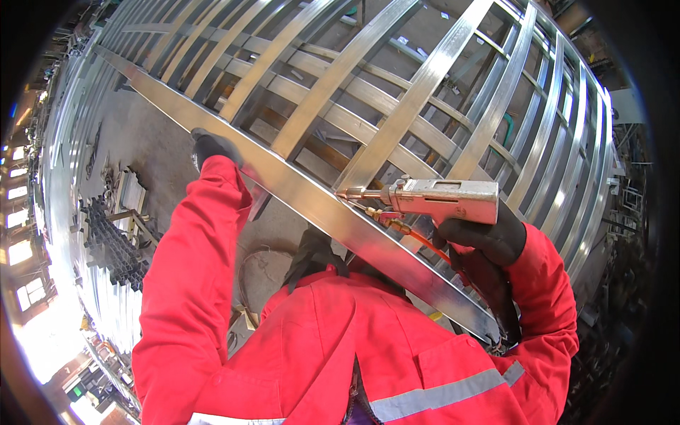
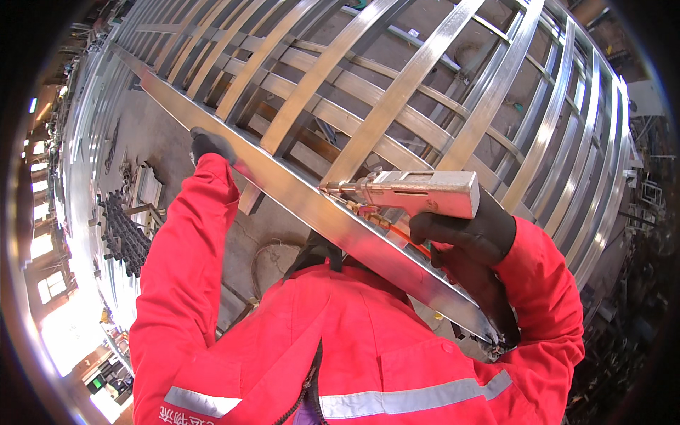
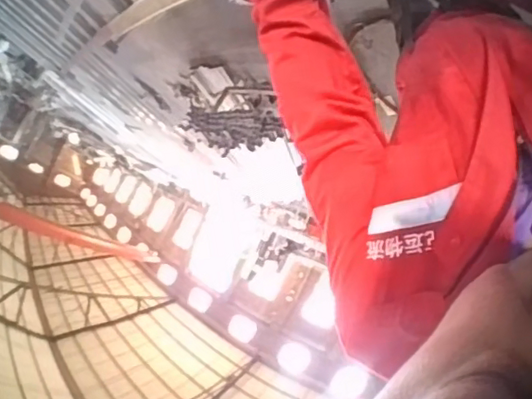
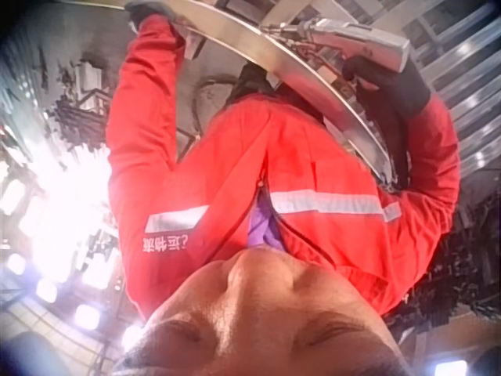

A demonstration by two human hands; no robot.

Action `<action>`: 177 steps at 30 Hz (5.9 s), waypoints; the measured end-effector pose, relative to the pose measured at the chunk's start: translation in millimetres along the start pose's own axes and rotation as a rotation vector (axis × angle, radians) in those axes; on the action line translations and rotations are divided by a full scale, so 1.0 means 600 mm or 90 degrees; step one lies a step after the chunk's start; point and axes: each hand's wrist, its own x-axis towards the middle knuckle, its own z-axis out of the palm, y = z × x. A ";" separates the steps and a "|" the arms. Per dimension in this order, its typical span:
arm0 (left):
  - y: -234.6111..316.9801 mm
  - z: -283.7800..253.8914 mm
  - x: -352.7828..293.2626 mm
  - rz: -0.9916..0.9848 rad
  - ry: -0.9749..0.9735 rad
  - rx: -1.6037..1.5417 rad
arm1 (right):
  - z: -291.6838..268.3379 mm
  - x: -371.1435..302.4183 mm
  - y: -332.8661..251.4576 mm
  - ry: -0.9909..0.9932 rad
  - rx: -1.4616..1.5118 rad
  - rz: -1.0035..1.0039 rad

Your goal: The person welds a large metal frame using a handheld welding torch, moving along seams and intersections to join metal bars. The person repositions the frame and continues welding different sections, producing bright sparks throughout the process.

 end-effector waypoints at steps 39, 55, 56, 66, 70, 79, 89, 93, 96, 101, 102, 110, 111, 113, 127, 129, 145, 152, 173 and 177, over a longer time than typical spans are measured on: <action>-0.006 -0.003 -0.015 0.021 0.033 0.104 | -0.005 -0.010 0.002 -0.027 0.021 0.036; 0.007 0.020 0.012 -0.067 0.063 0.118 | -0.005 -0.017 0.011 -0.004 0.056 0.042; 0.006 0.022 0.013 -0.071 0.065 0.118 | -0.005 -0.017 0.010 -0.006 0.057 0.050; 0.007 0.026 0.014 -0.081 0.075 0.126 | -0.007 -0.023 0.007 -0.022 0.026 0.005; 0.007 0.028 0.016 -0.087 0.079 0.128 | -0.005 -0.024 0.009 -0.020 0.022 0.002; 0.011 0.036 0.022 -0.098 0.092 0.143 | -0.003 -0.028 0.020 -0.003 0.053 0.015; 0.014 0.046 0.028 -0.120 0.114 0.153 | -0.009 -0.035 0.021 -0.023 0.025 0.006; 0.010 0.036 0.023 -0.116 0.097 0.139 | -0.010 -0.037 0.029 -0.022 0.037 0.012; 0.008 0.033 0.018 -0.112 0.087 0.134 | -0.013 -0.038 0.030 -0.025 0.028 0.026; 0.010 0.026 0.015 -0.110 0.079 0.127 | -0.010 -0.039 0.031 -0.009 0.043 0.031; 0.010 0.024 0.012 -0.111 0.076 0.124 | -0.008 -0.040 0.028 -0.004 0.048 0.030; 0.005 0.037 0.025 -0.106 0.084 0.095 | -0.008 -0.043 0.032 0.003 0.074 0.045; 0.006 0.036 0.022 -0.097 0.091 0.109 | -0.009 -0.044 0.036 0.004 0.076 0.046; 0.008 0.029 0.020 -0.089 0.091 0.123 | -0.009 -0.046 0.038 0.006 0.086 0.051; 0.006 0.058 0.049 -0.130 0.086 0.233 | -0.031 -0.104 0.069 0.086 0.072 0.023; 0.011 0.053 0.040 -0.137 0.097 0.268 | -0.027 -0.115 0.065 0.131 0.105 0.072; -0.006 0.035 0.020 -0.069 0.072 0.176 | 0.002 -0.120 0.142 0.161 -0.161 -0.169; -0.010 0.077 0.061 -0.083 0.107 0.183 | 0.034 -0.131 0.125 0.224 -0.038 -0.070; 0.033 0.065 0.038 -0.323 0.277 -1.365 | 0.109 -0.124 0.107 0.425 -0.025 -0.088; 0.120 0.056 -0.044 -0.195 0.218 -1.458 | 0.110 -0.128 0.112 0.428 -0.068 -0.124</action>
